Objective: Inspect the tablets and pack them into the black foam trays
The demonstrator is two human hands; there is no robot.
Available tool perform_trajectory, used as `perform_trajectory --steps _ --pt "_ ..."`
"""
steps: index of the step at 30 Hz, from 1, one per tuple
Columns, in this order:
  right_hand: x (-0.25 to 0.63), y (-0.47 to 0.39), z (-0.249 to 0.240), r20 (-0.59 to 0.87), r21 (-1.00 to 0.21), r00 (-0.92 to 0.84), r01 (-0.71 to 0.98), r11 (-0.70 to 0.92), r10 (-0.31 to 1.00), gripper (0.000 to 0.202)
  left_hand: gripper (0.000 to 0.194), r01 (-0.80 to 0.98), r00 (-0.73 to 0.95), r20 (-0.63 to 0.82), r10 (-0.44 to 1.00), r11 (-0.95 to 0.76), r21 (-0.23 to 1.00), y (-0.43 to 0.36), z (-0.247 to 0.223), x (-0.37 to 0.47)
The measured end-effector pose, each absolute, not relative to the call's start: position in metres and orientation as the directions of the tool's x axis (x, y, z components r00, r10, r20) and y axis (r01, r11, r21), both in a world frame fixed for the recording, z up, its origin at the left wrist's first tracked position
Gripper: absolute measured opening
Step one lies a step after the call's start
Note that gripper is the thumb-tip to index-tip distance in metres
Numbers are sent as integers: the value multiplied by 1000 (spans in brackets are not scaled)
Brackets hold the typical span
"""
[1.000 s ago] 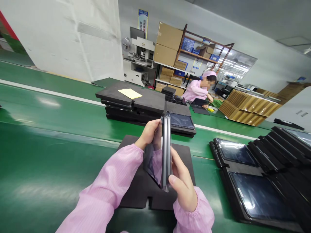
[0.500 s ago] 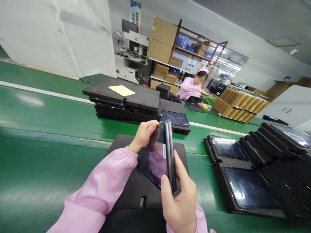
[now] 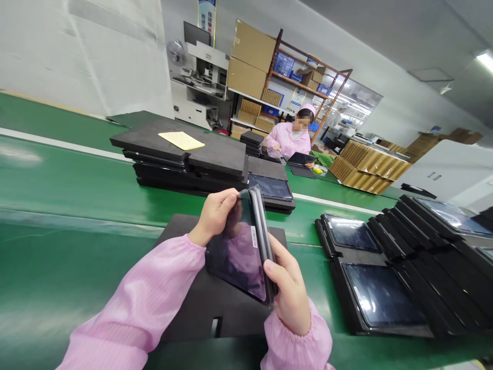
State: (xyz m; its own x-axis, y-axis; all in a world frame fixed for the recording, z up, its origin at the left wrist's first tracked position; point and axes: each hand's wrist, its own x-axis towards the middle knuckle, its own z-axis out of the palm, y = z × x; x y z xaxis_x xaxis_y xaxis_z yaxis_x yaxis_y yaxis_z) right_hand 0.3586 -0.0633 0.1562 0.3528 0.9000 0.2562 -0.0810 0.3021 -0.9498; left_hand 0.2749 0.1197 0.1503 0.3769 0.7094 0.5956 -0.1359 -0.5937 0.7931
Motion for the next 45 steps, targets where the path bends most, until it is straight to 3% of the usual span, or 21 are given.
perform_trajectory --steps 6,27,32,36,45 --pt "363 -55 158 220 -939 284 -199 282 933 51 62 -120 369 610 701 -615 780 121 150 277" --pt "372 -58 157 291 -930 196 -173 325 937 49 56 -82 330 671 664 -688 721 115 148 276" --pt "376 -63 154 292 -919 127 -237 315 948 70 53 -77 359 672 648 -697 713 116 148 276" --pt "385 -69 153 244 -945 97 -201 259 965 83 51 -40 391 645 657 -687 725 117 149 280" --pt "392 -65 148 130 -981 133 -125 147 982 76 44 -6 377 563 736 -605 796 136 145 288"
